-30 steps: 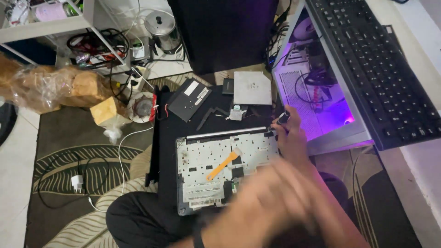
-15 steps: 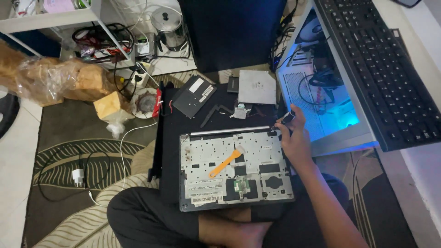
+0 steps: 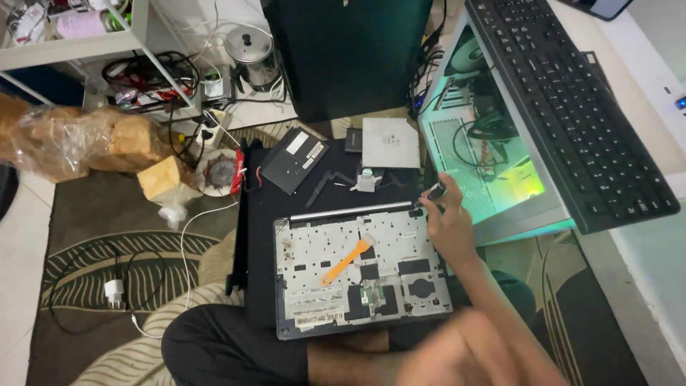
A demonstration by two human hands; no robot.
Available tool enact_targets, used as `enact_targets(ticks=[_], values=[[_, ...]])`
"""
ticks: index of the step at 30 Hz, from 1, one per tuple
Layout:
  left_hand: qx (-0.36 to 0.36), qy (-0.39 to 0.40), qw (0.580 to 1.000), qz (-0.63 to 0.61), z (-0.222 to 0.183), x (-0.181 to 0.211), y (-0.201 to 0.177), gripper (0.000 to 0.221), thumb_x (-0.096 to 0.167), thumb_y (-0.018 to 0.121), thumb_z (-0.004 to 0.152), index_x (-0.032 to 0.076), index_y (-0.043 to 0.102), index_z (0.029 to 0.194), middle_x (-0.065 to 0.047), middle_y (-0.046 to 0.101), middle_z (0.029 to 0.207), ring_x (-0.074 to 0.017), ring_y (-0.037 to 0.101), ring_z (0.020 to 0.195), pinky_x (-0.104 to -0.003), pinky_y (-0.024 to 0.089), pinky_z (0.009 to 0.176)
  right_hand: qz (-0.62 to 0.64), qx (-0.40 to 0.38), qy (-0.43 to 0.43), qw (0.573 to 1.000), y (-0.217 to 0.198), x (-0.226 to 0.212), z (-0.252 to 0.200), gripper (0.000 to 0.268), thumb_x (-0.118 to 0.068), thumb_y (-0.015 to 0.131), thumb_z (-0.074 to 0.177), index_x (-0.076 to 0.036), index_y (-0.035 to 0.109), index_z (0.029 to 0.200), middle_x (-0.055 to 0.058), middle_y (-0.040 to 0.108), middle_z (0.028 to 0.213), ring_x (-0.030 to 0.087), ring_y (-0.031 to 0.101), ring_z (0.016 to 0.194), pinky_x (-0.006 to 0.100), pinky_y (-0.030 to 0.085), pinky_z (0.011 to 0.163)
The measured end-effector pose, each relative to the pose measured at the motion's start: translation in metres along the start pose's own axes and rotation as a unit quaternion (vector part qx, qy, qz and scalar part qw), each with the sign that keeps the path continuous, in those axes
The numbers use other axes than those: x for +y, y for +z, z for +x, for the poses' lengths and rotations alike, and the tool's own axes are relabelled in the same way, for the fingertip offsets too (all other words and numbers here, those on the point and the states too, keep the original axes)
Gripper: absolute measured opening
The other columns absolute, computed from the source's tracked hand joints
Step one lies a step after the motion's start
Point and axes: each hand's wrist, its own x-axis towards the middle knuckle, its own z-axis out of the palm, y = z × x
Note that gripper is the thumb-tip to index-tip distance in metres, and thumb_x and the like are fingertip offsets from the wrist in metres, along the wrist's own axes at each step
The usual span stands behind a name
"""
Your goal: Disassembling a laptop by unscrewing and removing internal components like the motherboard and battery.
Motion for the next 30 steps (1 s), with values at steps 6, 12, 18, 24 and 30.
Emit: enact_targets(ticks=[6, 12, 18, 24, 30], values=[[0.22, 0.017, 0.901, 0.374, 0.009, 0.013, -0.107, 0.008, 0.004, 0.069, 0.097, 0.011, 0.07, 0.094, -0.007, 0.068, 0.103, -0.0178, 0.067, 0.092, -0.03, 0.056, 0.084, 0.152, 0.123, 0.198, 0.961, -0.055, -0.08, 0.027, 0.013, -0.016, 0.064, 0.104, -0.009, 0.074, 0.107, 0.0, 0.076, 0.1, 0.017, 0.068, 0.089, 0.042, 0.029, 0.118], [0.277, 0.01, 0.737, 0.617, -0.021, 0.037, -0.202, 0.021, 0.017, 0.079, 0.091, 0.014, 0.064, 0.077, -0.001, 0.071, 0.086, -0.0123, 0.054, 0.075, -0.026, 0.042, 0.068, 0.496, 0.065, 0.483, 0.719, -0.067, -0.157, 0.024, 0.087, -0.016, 0.067, 0.09, -0.02, 0.011, 0.157, 0.024, 0.076, 0.092, 0.021, 0.071, 0.078, 0.036, 0.063, 0.082], [0.318, 0.017, 0.754, 0.575, -0.023, 0.028, -0.217, 0.016, 0.013, 0.082, 0.087, 0.012, 0.07, 0.077, -0.001, 0.071, 0.081, -0.0111, 0.05, 0.068, -0.026, 0.04, 0.064, 0.547, 0.087, 0.5, 0.666, -0.042, -0.158, 0.017, 0.088, -0.011, 0.067, 0.089, -0.025, 0.013, 0.157, 0.028, 0.075, 0.1, 0.032, 0.077, 0.096, 0.043, 0.061, 0.094], [0.324, 0.022, 0.732, 0.599, -0.025, 0.021, -0.226, 0.011, 0.018, 0.085, 0.085, 0.015, 0.074, 0.085, 0.002, 0.066, 0.079, -0.0102, 0.051, 0.068, -0.025, 0.041, 0.063, 0.564, 0.067, 0.462, 0.681, -0.03, -0.153, 0.004, 0.084, -0.012, 0.07, 0.09, -0.025, 0.018, 0.156, 0.019, 0.07, 0.079, 0.029, 0.08, 0.083, 0.037, 0.059, 0.085], [0.331, 0.007, 0.72, 0.609, -0.024, 0.024, -0.217, 0.012, 0.02, 0.084, 0.087, 0.015, 0.074, 0.084, 0.001, 0.059, 0.078, -0.0122, 0.048, 0.069, -0.026, 0.04, 0.065, 0.549, 0.049, 0.472, 0.688, -0.032, -0.154, 0.007, 0.085, -0.014, 0.071, 0.088, -0.023, 0.018, 0.155, 0.026, 0.076, 0.088, 0.03, 0.081, 0.088, 0.037, 0.059, 0.088]])
